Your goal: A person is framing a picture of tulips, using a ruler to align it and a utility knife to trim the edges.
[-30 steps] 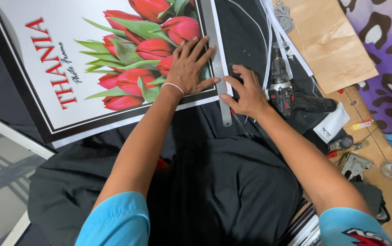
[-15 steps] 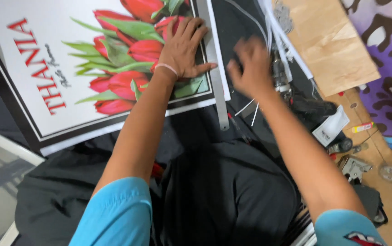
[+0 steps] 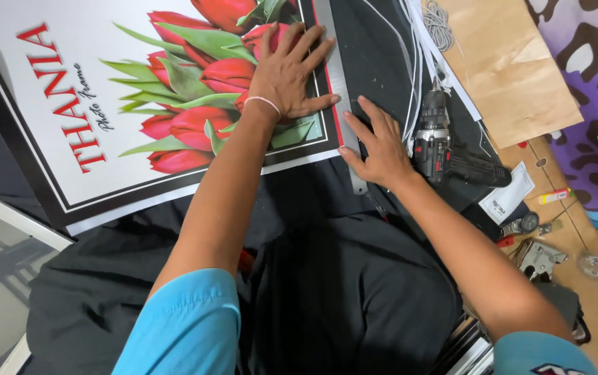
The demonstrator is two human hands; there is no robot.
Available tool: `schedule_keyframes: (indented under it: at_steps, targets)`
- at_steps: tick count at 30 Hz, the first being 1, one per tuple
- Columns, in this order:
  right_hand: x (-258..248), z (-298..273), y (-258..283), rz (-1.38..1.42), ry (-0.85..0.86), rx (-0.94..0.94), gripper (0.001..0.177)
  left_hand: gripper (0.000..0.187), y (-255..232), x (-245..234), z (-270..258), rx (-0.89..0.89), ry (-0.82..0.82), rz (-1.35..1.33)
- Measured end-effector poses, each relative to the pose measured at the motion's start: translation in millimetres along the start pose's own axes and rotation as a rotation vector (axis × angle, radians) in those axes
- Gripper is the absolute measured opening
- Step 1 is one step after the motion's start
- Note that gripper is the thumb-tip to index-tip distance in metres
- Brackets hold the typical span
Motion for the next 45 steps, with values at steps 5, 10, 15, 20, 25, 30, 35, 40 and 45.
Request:
schedule_keyframes:
  at_steps: [5,10,15,20,25,30,35,40,45]
  targets:
    - [-5.1,2.0,8.3,-0.046,-0.027,-0.083,0.052,0.097,-1.4,-0.7,-0.6,-0.016,0.017,-0.019]
    - [-3.1,-1.0,7.1,-0.044,-0.032,-0.099,0.058,0.094,-1.0,1.0,-1.4,-0.008,-0.017,-0.045]
    - [-0.3,-1.6,4.6,-0.044,-0.039,-0.121,0.061,0.096,1.3,-1.2,-0.5,0.026,-0.068,-0.118]
    - [0.2,-2.7,4.8,-0.043,-0.047,-0.098,0.067,0.099,-0.5,-2.8,-0.1,-0.006,0.003,-0.093]
    - [-0.3,-4.3,2.3,-0.027,-0.097,-0.119,0.064,0.109,2.3,2.0,-2.2,-0.027,0.051,-0.081]
    - [2.4,-6.3,0.5,-0.057,-0.059,-0.137,0.061,0.104,3.8,3.0,-2.1,-0.025,0.012,-0.076]
    - [-2.2,-2.0,4.2,-0.057,-0.078,-0.127,0.052,0.108,2.5,7.3,2.0,-0.066,0.013,-0.096]
    - [-2.8,-1.4,2.2,-0.059,-0.063,-0.090,0.047,0.109,3.3,8.4,1.5,-0.066,-0.006,-0.088]
    - [2.3,-5.0,-5.4,-0.032,-0.030,-0.054,0.050,0.105,7.6,5.9,0.8,-0.043,-0.029,-0.102]
Point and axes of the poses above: each hand's wrist, its own z-axis towards the middle knuckle, its own x-axis out of the palm, y = z × x, the point moved 4 cm from there along z, towards the middle knuckle, and after that the axes turned 10 degrees about -z, right-handed, at the moved point
